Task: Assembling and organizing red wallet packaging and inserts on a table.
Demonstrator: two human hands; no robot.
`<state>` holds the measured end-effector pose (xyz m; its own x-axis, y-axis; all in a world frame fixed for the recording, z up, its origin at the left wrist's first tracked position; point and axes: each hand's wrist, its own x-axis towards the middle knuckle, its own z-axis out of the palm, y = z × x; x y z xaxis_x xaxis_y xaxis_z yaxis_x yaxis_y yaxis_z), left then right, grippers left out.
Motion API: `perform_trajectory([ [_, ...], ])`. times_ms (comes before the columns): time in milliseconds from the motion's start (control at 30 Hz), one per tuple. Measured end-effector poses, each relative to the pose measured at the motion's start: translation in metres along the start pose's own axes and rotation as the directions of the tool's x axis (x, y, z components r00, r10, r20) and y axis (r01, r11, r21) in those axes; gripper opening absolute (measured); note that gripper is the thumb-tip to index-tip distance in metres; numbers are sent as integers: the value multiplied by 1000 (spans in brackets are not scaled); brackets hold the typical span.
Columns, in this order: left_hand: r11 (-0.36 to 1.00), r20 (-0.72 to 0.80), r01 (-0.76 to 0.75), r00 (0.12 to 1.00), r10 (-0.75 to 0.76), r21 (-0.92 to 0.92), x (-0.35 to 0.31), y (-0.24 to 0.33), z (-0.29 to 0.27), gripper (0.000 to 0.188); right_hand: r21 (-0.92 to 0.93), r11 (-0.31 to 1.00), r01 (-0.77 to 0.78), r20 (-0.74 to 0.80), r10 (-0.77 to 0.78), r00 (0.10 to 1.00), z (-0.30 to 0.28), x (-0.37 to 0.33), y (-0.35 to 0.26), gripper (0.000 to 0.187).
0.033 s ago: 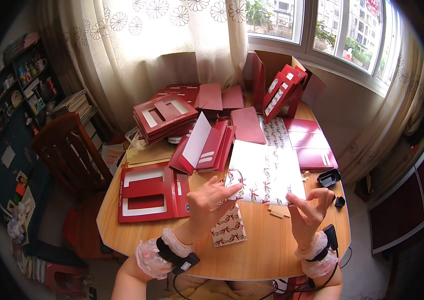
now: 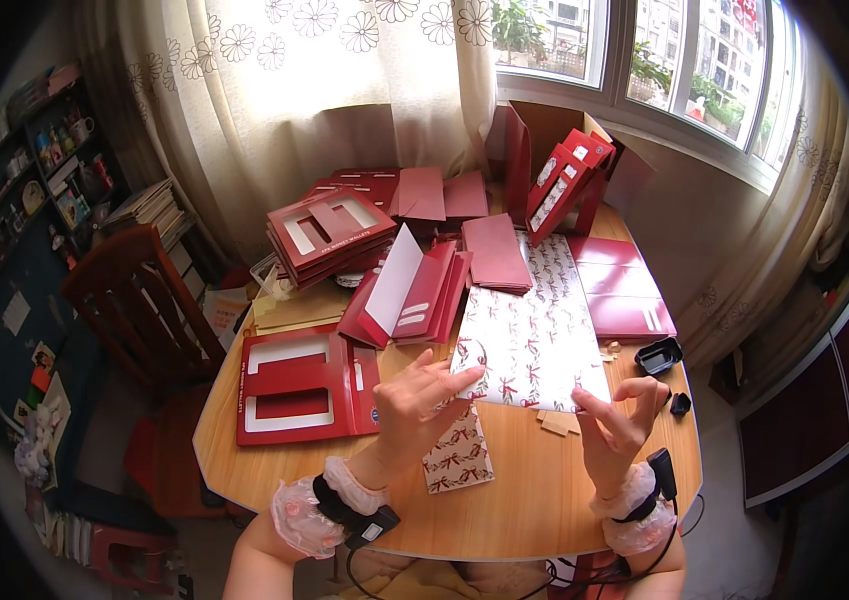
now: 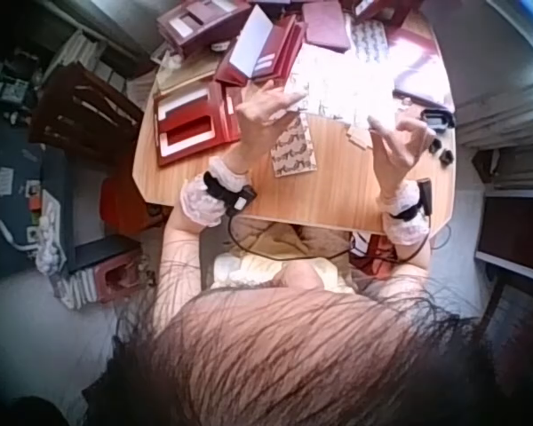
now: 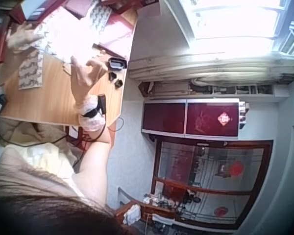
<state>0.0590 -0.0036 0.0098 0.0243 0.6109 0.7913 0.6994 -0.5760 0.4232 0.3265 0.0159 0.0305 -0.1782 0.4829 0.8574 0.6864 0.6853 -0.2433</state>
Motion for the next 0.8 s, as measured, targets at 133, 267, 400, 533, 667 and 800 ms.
perform_trajectory([
  [133,960,-14,205,978,-206,188,5,19,-4,48,-81,987,142,17,-141,990,1,0,5,33],
  [267,978,-58,93,995,-84,188,4,16,0,48,-154,952,263,36,-260,965,4,-1,9,32],
  [400,890,156,-358,932,326,281,2,13,4,31,-147,931,334,96,-323,942,3,-2,-4,31],
  [533,876,170,-418,907,386,239,3,17,3,29,-177,906,384,109,-370,923,9,-7,-11,32],
  [667,854,169,-444,895,412,270,0,27,6,28,-225,868,442,192,-406,894,12,-8,-19,29],
  [800,872,204,-423,902,381,244,-1,26,6,25,-204,870,449,275,-389,879,15,-5,-24,30],
])
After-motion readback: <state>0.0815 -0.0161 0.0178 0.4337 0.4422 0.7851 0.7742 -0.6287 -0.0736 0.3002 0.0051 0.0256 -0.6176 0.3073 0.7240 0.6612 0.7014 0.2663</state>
